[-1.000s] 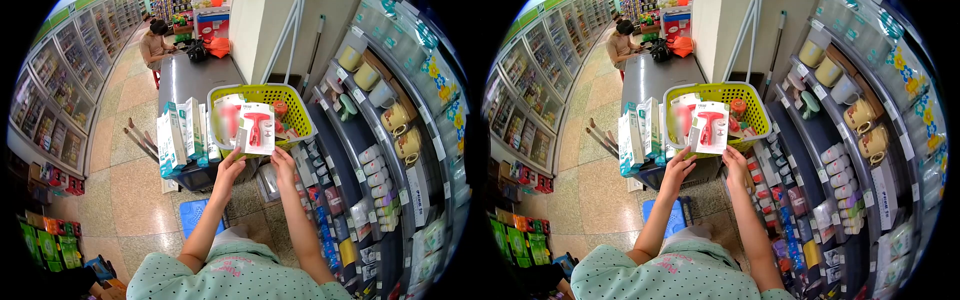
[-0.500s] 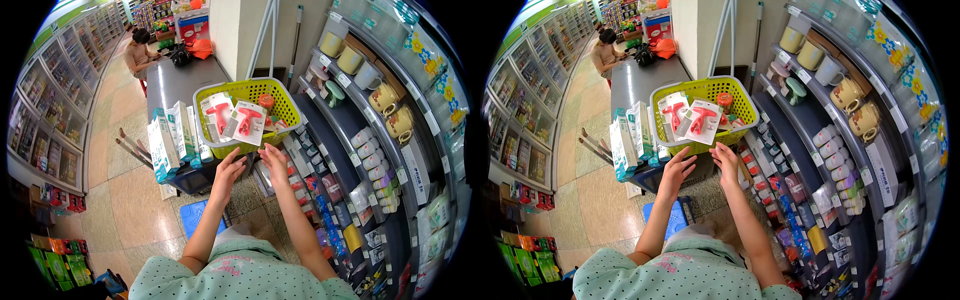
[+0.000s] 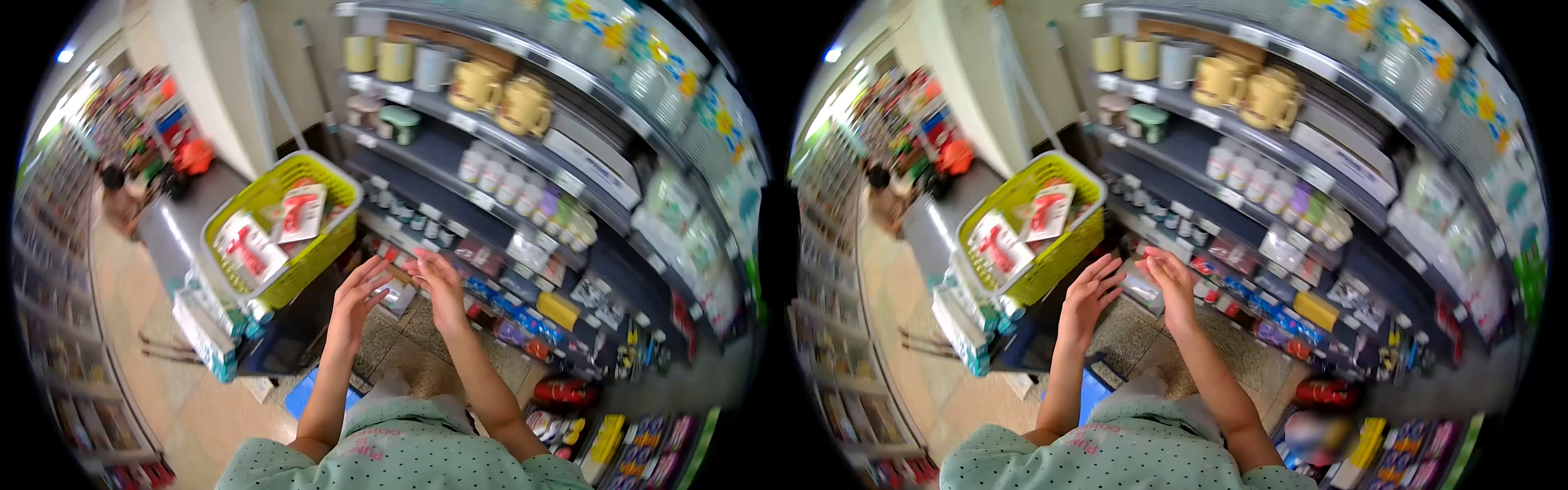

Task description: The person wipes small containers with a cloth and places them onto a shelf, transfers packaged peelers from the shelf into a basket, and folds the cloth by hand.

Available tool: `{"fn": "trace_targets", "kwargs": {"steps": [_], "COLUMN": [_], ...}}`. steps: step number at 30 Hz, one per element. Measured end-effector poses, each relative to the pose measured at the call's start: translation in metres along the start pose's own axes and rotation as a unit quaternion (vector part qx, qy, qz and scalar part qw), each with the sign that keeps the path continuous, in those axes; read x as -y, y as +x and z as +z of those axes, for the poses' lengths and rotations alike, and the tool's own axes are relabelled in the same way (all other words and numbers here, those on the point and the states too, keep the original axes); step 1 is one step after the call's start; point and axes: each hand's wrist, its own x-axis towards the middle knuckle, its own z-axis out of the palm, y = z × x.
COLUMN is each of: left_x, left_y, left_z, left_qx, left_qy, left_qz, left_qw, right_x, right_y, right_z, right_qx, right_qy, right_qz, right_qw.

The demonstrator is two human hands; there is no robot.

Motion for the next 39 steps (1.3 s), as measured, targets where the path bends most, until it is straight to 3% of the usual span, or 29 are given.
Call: {"fn": "trace_targets", "kwargs": {"steps": [8, 20, 39], "left_x": [0.045, 0.115, 0.274], "left_y": [0.016, -0.024, -0.113], "left_z": [0.086, 0.226, 0.438], "left_qx": [0.14, 0.287, 0.469], "left_qy": [0.034, 0.103, 0.152], "left_qz": [-0.092, -0.177, -0.252], "left_qw": [0.985, 0.936, 0.833], "right_x": [0.039, 0.101, 0.165], "right_y": [-0.065, -0.179, -0.368], "right_z": [-0.094, -0.202, -0.378], "right_qx": [-0.15, -0.244, -0.459], "right_qy": [0.038, 0.062, 0.066], "right_qz": [-0.08, -0.164, -0.269], "right_qw": [0.985, 0.954, 0.844]}}
